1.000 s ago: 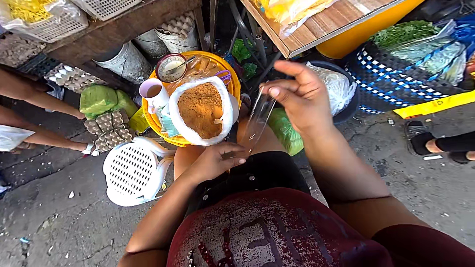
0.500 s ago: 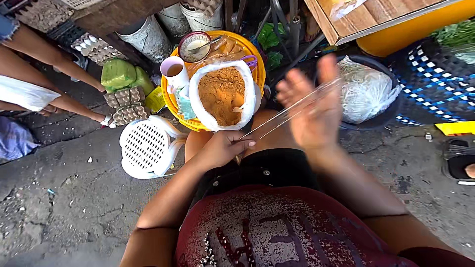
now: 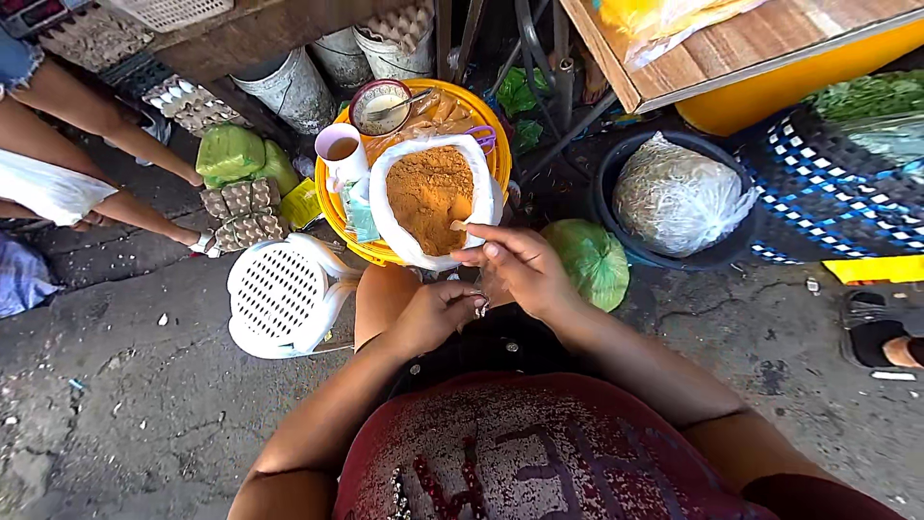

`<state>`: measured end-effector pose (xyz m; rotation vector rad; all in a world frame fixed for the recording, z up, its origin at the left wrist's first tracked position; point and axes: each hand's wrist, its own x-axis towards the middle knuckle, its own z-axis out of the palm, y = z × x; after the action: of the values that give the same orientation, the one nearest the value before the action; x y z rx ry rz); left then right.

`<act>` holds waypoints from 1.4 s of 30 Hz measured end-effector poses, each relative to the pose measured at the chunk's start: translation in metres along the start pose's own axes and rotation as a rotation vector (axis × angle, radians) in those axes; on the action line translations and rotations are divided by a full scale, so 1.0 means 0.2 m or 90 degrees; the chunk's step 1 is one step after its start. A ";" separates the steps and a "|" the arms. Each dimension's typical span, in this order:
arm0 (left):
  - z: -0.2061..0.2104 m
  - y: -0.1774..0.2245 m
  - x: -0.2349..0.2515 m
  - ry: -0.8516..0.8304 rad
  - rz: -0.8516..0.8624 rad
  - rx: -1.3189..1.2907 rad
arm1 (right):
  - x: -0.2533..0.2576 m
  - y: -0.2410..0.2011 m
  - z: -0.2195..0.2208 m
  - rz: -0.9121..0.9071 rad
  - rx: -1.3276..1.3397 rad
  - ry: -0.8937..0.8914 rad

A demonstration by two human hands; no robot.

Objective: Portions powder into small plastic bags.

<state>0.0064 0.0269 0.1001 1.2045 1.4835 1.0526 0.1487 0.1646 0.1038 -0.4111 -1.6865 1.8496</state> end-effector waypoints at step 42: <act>-0.22 -0.31 -0.07 0.316 0.019 0.439 | 0.24 0.31 -0.15 -0.077 -0.612 0.113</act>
<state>-0.0484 0.0011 0.0506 1.4918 2.3473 0.9226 0.1153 0.2174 0.0466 -0.7917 -2.3103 0.7743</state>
